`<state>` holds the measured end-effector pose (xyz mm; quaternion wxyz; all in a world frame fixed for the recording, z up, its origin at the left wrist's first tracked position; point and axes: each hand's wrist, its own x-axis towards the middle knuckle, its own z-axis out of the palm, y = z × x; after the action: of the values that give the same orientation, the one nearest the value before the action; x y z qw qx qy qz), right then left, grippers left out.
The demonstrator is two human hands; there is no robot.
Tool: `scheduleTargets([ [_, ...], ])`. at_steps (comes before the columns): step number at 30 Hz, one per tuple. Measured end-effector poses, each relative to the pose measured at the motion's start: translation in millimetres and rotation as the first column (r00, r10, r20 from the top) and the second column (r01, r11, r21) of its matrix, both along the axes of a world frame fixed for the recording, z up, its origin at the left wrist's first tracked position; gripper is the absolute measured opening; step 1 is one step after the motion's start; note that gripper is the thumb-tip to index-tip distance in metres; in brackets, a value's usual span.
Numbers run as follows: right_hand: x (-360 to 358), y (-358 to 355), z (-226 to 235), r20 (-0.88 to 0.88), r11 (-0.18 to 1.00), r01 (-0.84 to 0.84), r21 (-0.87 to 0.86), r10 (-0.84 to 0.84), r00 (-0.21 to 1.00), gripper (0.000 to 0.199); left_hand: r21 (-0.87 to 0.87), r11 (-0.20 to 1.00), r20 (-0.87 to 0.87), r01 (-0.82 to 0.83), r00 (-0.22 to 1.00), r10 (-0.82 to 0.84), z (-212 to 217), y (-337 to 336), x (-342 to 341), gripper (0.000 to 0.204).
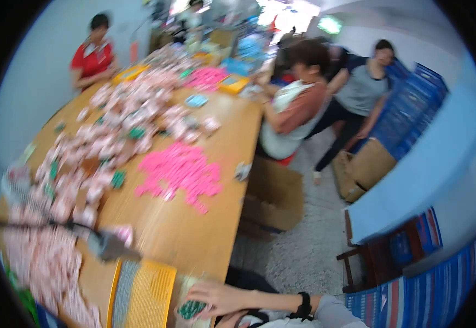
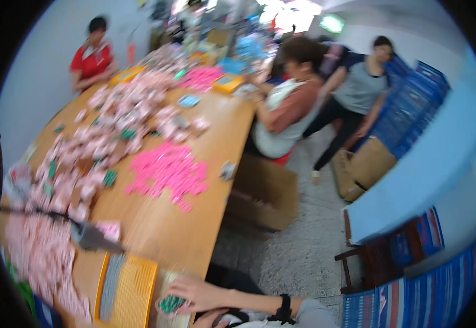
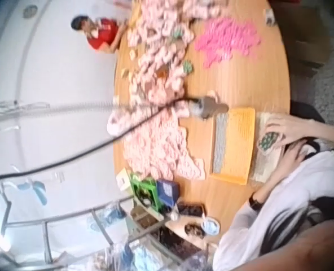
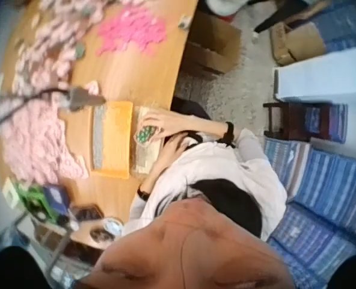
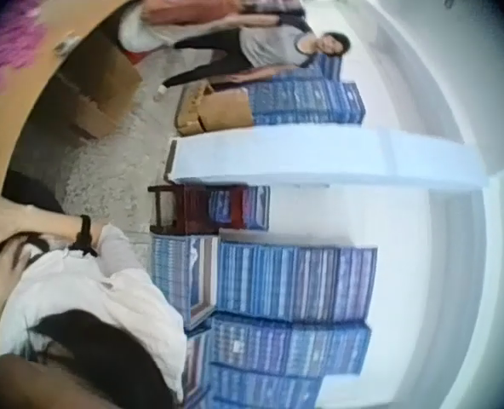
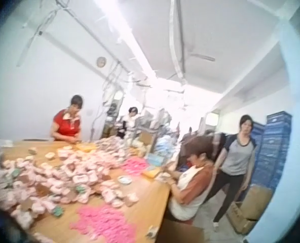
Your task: Assembling electronic circuit boards into pink plastic toy housings and securing them with a power screwdriver.
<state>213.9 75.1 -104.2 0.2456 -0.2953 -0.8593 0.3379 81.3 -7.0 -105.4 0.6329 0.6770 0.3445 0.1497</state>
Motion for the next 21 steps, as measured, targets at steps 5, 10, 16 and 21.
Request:
scheduleTargets([
  [5,-8,-1,-10,-0.098,0.960,0.169,0.225,-0.151,0.984,0.047,-0.070,0.996,0.072,-0.057,0.995,0.062,-63,-9,-2,0.039],
  [10,5,2,-4,-0.181,0.892,0.400,0.213,-0.366,0.913,0.054,-0.475,0.880,0.149,-0.023,0.983,0.106,-63,-12,-7,0.054],
  [16,15,11,-21,-0.285,0.728,0.656,0.197,-0.598,0.749,0.048,-0.399,0.917,0.161,0.016,0.986,0.053,-79,6,-13,0.051],
  [21,13,15,-22,-0.172,0.666,0.662,0.344,-0.649,0.741,0.044,-0.328,0.944,0.185,0.014,0.981,0.050,-75,12,-11,0.048],
])
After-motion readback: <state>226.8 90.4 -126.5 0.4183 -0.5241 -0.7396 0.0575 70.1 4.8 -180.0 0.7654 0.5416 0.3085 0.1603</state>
